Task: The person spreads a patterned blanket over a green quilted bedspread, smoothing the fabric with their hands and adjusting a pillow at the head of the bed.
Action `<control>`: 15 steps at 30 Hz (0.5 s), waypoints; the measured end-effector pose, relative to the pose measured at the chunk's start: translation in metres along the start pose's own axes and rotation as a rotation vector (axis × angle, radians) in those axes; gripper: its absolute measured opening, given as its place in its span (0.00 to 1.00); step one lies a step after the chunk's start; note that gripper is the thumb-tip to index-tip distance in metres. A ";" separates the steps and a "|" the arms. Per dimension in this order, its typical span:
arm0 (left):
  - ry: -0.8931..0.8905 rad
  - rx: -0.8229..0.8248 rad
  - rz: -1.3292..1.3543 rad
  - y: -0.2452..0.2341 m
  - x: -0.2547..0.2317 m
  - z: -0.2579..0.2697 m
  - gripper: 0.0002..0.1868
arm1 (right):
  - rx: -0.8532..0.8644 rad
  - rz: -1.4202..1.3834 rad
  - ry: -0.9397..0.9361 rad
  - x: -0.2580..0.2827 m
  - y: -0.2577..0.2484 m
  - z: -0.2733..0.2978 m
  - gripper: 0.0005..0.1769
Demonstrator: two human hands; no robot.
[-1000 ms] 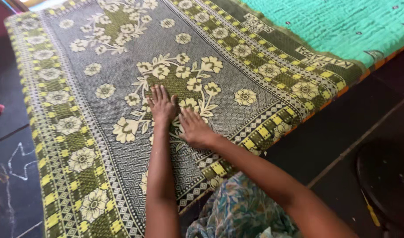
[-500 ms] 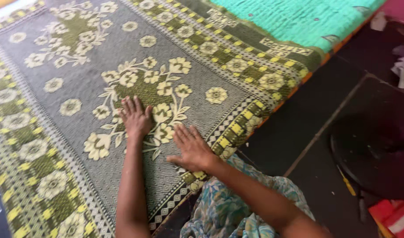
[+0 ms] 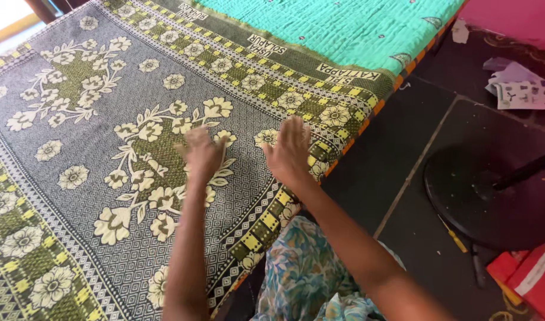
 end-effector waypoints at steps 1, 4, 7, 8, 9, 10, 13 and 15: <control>0.078 -0.022 0.066 0.015 -0.028 0.001 0.38 | -0.078 -0.002 -0.018 0.010 0.011 -0.024 0.46; 0.255 0.053 -0.374 0.080 -0.084 0.017 0.52 | 0.040 -0.032 0.012 0.020 0.047 -0.069 0.42; 0.335 -0.196 -0.320 0.100 -0.085 0.010 0.37 | 0.235 0.076 -0.050 -0.003 0.058 -0.061 0.44; 0.314 -0.139 -0.243 0.107 -0.080 0.009 0.37 | 0.229 0.093 -0.040 -0.010 0.056 -0.057 0.45; 0.289 -0.081 -0.165 0.110 -0.075 0.010 0.37 | 0.226 0.113 -0.031 -0.016 0.052 -0.052 0.45; 0.264 -0.023 -0.086 0.112 -0.074 0.013 0.38 | 0.223 0.132 -0.022 -0.023 0.048 -0.048 0.46; 0.317 -0.087 -0.063 0.109 -0.077 0.029 0.37 | 0.156 0.214 -0.035 -0.039 0.041 -0.036 0.44; 0.358 -0.058 -0.052 0.114 -0.086 0.042 0.37 | 0.158 0.174 -0.014 -0.051 0.039 -0.030 0.43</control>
Point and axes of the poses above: each hand's wrist, its own z-axis away from the middle knuckle, its own y-axis out of the palm, x = y × z, the point moved 4 cm from there along -z, towards the middle knuckle
